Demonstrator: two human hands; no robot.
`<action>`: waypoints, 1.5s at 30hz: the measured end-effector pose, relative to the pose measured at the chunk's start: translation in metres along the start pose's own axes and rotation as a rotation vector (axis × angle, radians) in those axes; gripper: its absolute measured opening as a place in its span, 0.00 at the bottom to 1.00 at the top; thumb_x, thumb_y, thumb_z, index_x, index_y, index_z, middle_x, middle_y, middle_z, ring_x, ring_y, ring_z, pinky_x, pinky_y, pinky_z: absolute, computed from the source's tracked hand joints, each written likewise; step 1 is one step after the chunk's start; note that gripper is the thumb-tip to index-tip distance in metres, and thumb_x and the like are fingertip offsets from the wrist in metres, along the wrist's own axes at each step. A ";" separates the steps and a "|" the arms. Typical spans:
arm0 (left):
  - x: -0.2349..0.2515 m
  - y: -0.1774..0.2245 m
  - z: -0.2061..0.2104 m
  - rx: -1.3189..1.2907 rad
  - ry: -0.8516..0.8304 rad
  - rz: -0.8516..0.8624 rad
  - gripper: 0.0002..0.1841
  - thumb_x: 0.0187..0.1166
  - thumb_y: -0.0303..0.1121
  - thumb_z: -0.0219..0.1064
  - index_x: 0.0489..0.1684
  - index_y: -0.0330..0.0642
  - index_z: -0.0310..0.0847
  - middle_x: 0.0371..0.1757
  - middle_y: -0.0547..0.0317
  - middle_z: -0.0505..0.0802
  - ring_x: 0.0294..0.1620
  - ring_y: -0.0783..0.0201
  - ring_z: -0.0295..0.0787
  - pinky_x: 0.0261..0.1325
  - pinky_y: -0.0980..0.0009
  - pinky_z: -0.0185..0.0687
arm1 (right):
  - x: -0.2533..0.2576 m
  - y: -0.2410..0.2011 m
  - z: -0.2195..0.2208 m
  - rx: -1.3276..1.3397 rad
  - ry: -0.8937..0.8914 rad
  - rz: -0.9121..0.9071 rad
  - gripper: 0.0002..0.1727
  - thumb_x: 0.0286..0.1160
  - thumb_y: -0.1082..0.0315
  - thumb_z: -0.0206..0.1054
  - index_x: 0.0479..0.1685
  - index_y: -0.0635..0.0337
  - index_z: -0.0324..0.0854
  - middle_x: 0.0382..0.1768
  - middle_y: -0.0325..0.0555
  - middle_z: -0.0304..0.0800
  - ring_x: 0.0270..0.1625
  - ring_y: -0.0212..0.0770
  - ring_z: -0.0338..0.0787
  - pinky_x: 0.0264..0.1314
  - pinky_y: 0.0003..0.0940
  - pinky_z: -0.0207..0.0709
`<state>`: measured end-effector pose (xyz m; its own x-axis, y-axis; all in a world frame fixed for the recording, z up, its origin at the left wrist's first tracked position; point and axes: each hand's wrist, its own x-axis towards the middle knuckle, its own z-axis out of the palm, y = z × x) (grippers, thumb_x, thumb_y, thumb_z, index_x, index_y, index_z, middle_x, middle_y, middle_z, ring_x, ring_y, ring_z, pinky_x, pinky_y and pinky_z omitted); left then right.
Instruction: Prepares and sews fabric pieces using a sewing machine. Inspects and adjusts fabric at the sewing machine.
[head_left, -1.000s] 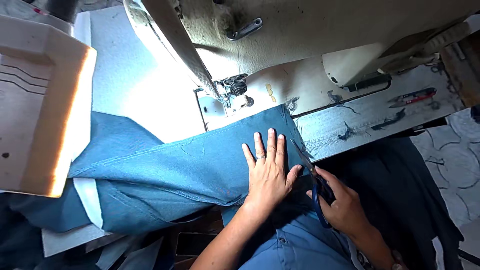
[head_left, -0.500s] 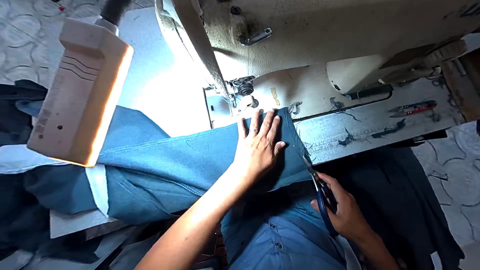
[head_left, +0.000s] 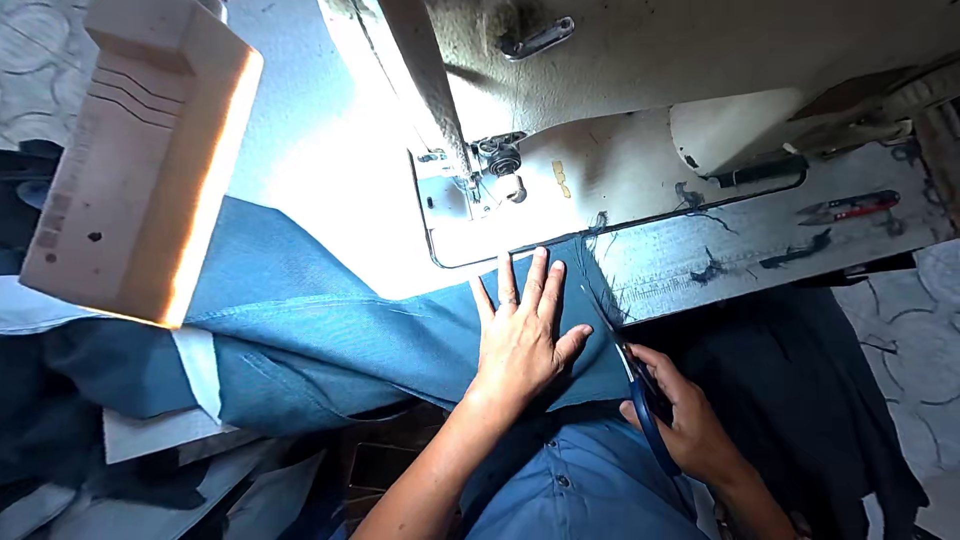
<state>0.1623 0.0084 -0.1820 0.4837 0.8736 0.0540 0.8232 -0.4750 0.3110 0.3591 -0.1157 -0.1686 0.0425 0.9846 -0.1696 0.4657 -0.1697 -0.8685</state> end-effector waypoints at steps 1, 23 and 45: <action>-0.001 0.001 0.000 -0.004 -0.005 -0.009 0.45 0.81 0.71 0.41 0.91 0.49 0.64 0.94 0.50 0.62 0.94 0.29 0.44 0.78 0.14 0.26 | -0.002 0.000 0.001 -0.012 0.006 0.000 0.40 0.69 0.46 0.69 0.75 0.68 0.75 0.43 0.40 0.88 0.36 0.20 0.79 0.38 0.15 0.75; -0.003 0.000 0.005 -0.015 0.054 0.009 0.43 0.82 0.69 0.42 0.89 0.48 0.66 0.92 0.48 0.65 0.92 0.27 0.48 0.77 0.13 0.31 | -0.003 0.001 0.008 -0.055 0.022 -0.004 0.37 0.72 0.45 0.68 0.70 0.69 0.76 0.38 0.41 0.88 0.33 0.19 0.79 0.37 0.14 0.75; -0.019 0.007 0.005 -0.012 0.071 0.030 0.40 0.83 0.68 0.42 0.85 0.52 0.73 0.90 0.48 0.69 0.89 0.24 0.57 0.73 0.11 0.37 | 0.004 -0.015 0.023 -0.065 0.170 0.014 0.27 0.70 0.56 0.72 0.62 0.69 0.82 0.33 0.39 0.90 0.30 0.18 0.83 0.36 0.12 0.77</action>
<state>0.1608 -0.0119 -0.1859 0.4854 0.8645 0.1307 0.8048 -0.5002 0.3195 0.3319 -0.1103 -0.1665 0.1951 0.9761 -0.0954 0.5197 -0.1854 -0.8340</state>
